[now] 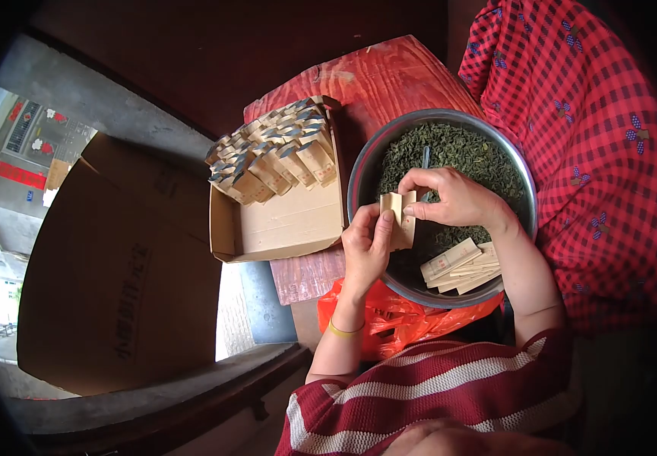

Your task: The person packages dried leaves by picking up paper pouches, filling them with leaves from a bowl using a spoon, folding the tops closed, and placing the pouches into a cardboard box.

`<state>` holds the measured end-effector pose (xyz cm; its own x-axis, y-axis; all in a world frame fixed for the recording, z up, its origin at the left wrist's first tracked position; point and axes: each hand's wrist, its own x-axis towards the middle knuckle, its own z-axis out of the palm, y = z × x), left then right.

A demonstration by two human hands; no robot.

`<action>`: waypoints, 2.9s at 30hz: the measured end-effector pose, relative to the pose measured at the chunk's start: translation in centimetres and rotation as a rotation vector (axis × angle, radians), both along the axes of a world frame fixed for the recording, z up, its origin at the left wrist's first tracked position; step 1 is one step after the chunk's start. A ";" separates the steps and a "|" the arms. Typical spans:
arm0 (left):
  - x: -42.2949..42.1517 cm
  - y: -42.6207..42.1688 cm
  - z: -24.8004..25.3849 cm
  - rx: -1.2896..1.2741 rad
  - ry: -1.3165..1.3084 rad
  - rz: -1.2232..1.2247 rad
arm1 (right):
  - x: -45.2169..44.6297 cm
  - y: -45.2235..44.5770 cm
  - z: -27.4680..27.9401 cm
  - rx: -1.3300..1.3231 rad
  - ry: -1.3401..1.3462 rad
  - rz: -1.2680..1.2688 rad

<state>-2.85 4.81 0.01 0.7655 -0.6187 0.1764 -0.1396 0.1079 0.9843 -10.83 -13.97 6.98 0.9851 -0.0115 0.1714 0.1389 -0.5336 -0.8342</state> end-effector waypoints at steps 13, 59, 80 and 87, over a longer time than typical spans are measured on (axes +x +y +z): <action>0.2 -0.3 0.7 0.146 -0.061 -0.117 | 0.0 0.5 -0.2 0.184 0.012 -0.064; 0.7 -0.3 0.7 -0.141 0.048 0.101 | 0.7 2.3 -0.9 -0.101 -0.128 -0.132; 0.9 -0.7 0.2 -0.166 0.128 0.156 | 1.3 2.5 -3.2 0.029 0.031 0.004; 0.9 -0.8 0.5 -0.207 0.203 0.164 | 0.9 3.1 -3.7 -0.252 0.051 0.022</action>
